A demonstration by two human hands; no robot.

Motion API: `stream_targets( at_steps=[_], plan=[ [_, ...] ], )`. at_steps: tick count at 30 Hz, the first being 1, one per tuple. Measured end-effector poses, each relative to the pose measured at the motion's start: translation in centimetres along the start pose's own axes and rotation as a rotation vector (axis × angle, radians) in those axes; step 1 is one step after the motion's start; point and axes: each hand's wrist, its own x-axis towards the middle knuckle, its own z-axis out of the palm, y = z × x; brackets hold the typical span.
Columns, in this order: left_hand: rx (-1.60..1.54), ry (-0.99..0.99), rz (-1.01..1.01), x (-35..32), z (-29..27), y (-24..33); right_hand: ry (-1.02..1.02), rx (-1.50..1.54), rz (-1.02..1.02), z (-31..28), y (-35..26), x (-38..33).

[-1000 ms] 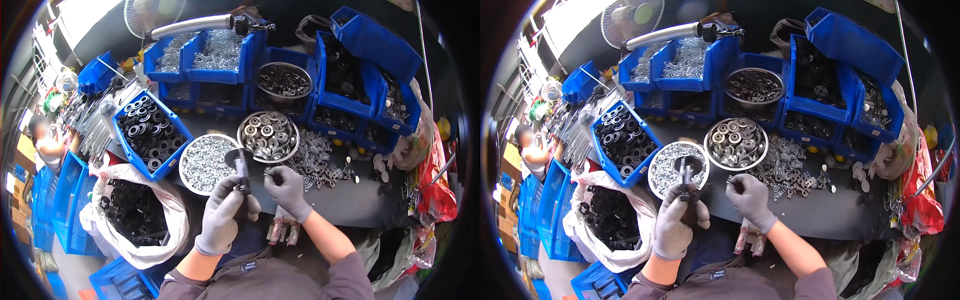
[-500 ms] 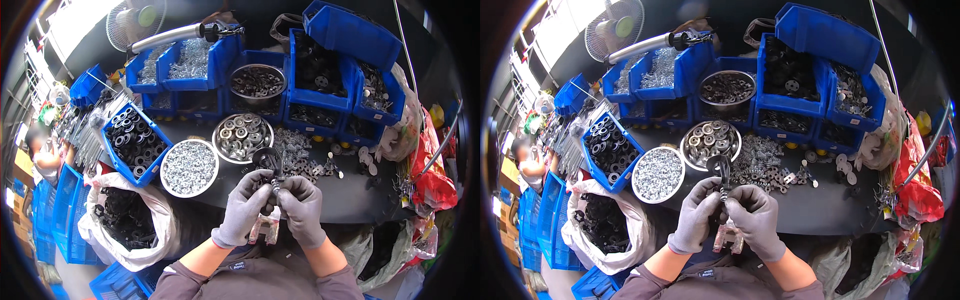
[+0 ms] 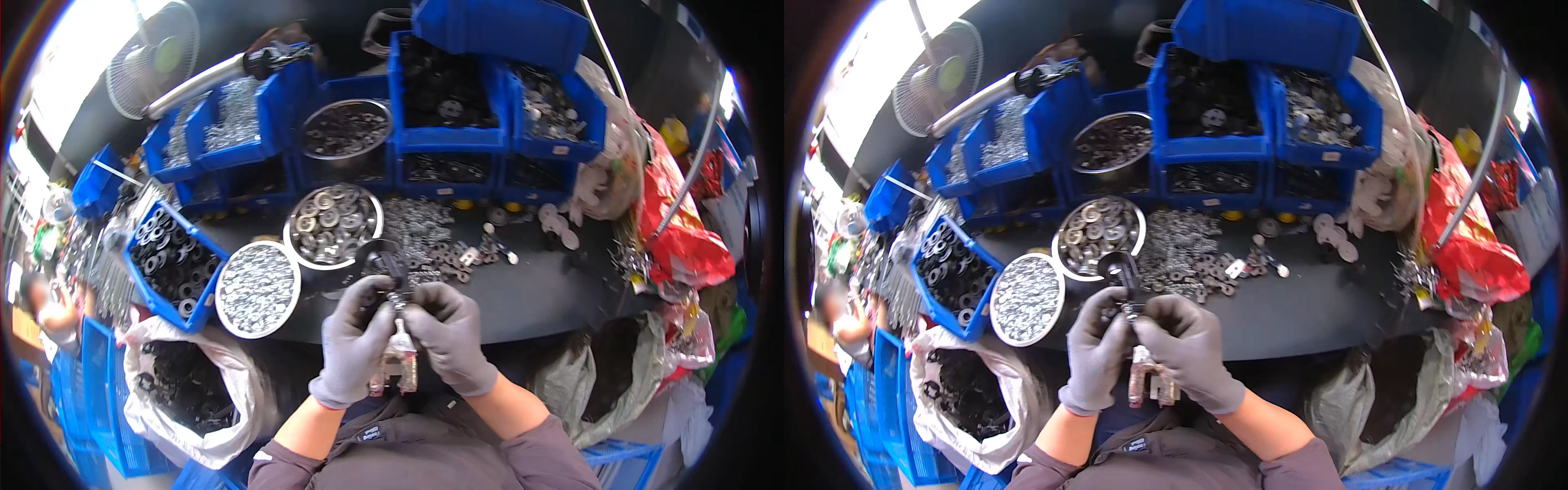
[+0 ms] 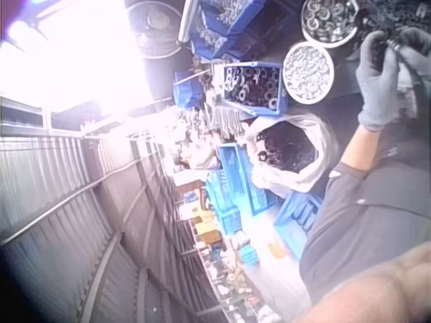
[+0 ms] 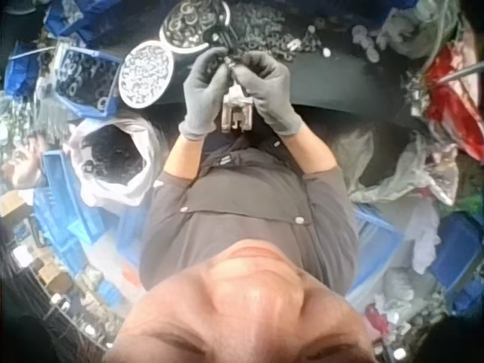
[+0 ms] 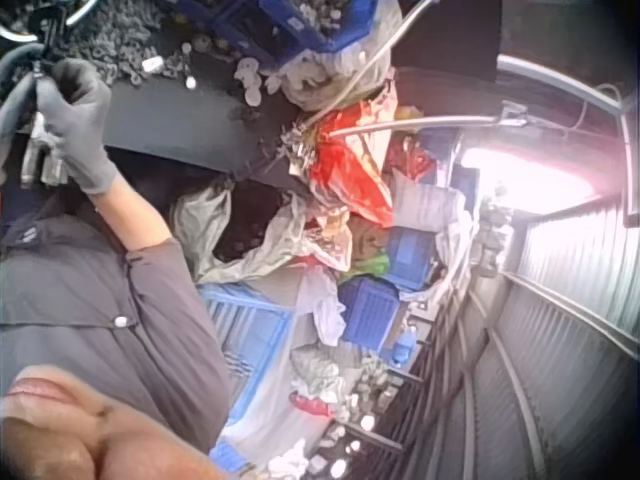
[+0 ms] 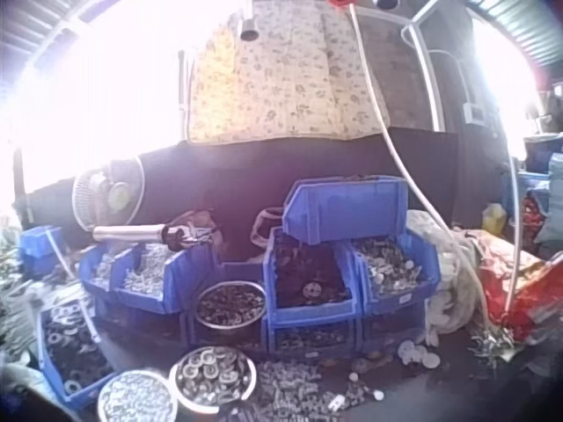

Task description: The person assembles small shock absorber cylinder components by inserting seals and springs, then securing parts with screws and washers using a pneumatic screwdriver.

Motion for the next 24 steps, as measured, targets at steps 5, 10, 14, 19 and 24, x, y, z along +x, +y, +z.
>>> stream_targets(
  at_steps=[5,10,14,19,24],
  plan=[
    [0.025,-0.001,0.022,0.4,-0.6,-1.1,-0.068,-0.058,-0.022,-2.4,-0.1,0.7],
    [-0.053,0.062,-0.105,0.6,-1.0,0.2,0.297,-1.113,-0.355,-14.8,-0.7,5.1],
    [-0.195,0.007,-0.273,1.1,0.3,0.7,0.481,-1.75,-0.256,-20.5,-0.9,6.6],
    [-0.226,-0.056,-0.356,1.3,1.1,0.7,0.464,-1.752,-0.299,-21.9,0.0,7.5],
    [-0.224,-0.042,-0.333,1.8,2.2,0.2,0.449,-1.124,-0.597,-17.4,-2.4,4.4]
  ],
)
